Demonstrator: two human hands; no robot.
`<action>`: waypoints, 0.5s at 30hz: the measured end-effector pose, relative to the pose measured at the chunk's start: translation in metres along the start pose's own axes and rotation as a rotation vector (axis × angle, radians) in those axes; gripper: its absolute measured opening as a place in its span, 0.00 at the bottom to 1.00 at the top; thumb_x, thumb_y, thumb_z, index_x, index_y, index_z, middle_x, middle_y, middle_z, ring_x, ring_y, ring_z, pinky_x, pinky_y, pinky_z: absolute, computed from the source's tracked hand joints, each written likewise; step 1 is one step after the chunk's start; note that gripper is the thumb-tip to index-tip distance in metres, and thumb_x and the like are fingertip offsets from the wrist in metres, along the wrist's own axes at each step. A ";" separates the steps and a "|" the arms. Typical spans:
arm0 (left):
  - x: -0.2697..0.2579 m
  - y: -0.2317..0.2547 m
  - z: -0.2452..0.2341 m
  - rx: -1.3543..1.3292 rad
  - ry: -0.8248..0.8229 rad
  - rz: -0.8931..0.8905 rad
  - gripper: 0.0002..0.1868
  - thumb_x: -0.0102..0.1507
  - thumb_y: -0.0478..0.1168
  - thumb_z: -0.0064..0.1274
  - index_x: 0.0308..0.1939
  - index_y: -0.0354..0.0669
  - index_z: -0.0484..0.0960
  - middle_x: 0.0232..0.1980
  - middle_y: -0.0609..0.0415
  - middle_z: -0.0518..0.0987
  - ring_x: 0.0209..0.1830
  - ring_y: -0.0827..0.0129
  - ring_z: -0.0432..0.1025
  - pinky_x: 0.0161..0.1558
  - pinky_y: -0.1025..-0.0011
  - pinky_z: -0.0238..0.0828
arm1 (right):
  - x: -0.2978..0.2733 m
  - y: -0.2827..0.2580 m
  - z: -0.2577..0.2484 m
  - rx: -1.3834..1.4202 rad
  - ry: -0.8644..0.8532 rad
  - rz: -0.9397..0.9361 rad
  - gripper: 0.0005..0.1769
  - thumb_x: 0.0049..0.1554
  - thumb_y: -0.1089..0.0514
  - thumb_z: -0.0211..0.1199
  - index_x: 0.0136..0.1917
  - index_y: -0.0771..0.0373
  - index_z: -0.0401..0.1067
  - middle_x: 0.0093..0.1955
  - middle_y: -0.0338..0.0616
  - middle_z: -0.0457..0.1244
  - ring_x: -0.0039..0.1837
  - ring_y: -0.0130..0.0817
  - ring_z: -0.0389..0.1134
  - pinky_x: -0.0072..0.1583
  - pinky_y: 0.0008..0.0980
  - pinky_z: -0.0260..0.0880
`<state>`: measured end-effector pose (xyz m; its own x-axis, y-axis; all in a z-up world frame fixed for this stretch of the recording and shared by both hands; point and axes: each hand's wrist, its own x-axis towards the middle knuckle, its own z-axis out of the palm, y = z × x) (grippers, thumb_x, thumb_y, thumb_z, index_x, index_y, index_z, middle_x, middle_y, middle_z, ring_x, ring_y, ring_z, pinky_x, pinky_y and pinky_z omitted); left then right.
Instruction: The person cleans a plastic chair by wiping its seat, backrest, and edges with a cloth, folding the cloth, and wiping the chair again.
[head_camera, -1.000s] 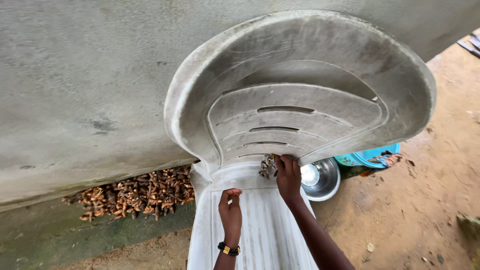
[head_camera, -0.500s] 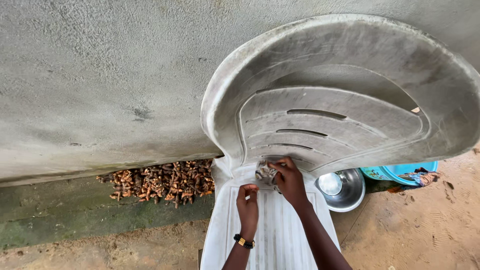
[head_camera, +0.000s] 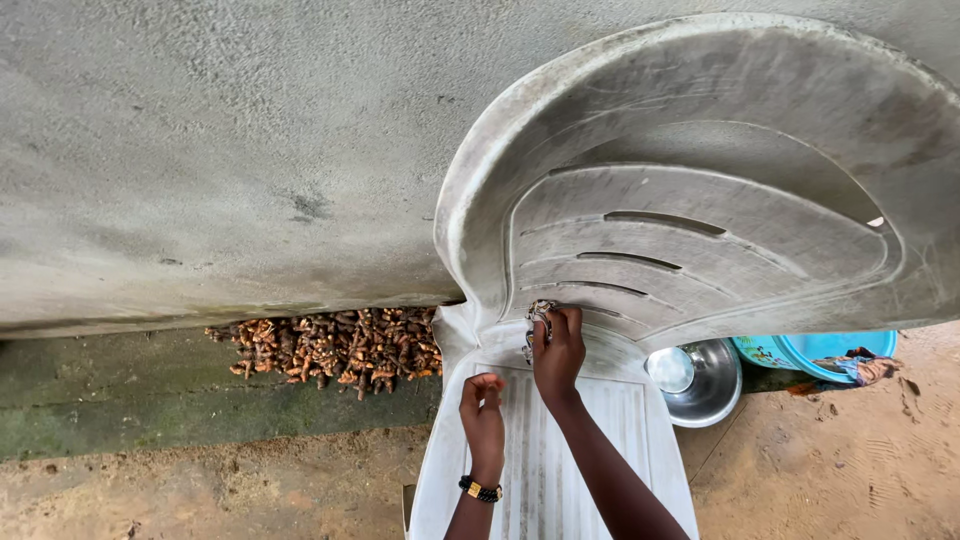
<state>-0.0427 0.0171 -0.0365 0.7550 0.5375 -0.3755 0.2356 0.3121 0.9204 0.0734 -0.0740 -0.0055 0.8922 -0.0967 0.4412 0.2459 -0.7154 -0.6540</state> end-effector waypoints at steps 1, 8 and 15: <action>-0.001 -0.003 0.003 -0.013 -0.007 -0.006 0.05 0.69 0.33 0.47 0.42 0.42 0.79 0.41 0.59 0.81 0.41 0.75 0.72 0.43 0.73 0.68 | 0.000 0.001 0.000 0.005 -0.005 -0.009 0.09 0.58 0.66 0.66 0.52 0.67 0.71 0.53 0.49 0.62 0.50 0.49 0.70 0.48 0.43 0.70; 0.002 -0.003 0.024 0.041 -0.050 0.040 0.05 0.69 0.34 0.48 0.41 0.42 0.79 0.40 0.58 0.82 0.41 0.75 0.75 0.42 0.73 0.71 | 0.006 0.009 0.005 -0.113 -0.114 -0.091 0.10 0.54 0.62 0.69 0.46 0.65 0.70 0.50 0.48 0.62 0.46 0.48 0.70 0.44 0.44 0.71; 0.001 0.016 0.023 0.070 -0.065 0.109 0.06 0.68 0.33 0.48 0.40 0.39 0.81 0.39 0.56 0.83 0.40 0.74 0.74 0.45 0.73 0.71 | 0.002 0.006 0.016 -0.066 -0.144 -0.187 0.15 0.47 0.59 0.73 0.45 0.62 0.70 0.51 0.48 0.62 0.44 0.49 0.70 0.42 0.45 0.71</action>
<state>-0.0241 0.0044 -0.0199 0.8160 0.5127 -0.2669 0.1901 0.1980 0.9616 0.0826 -0.0678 -0.0186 0.8796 0.1377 0.4553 0.3903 -0.7560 -0.5254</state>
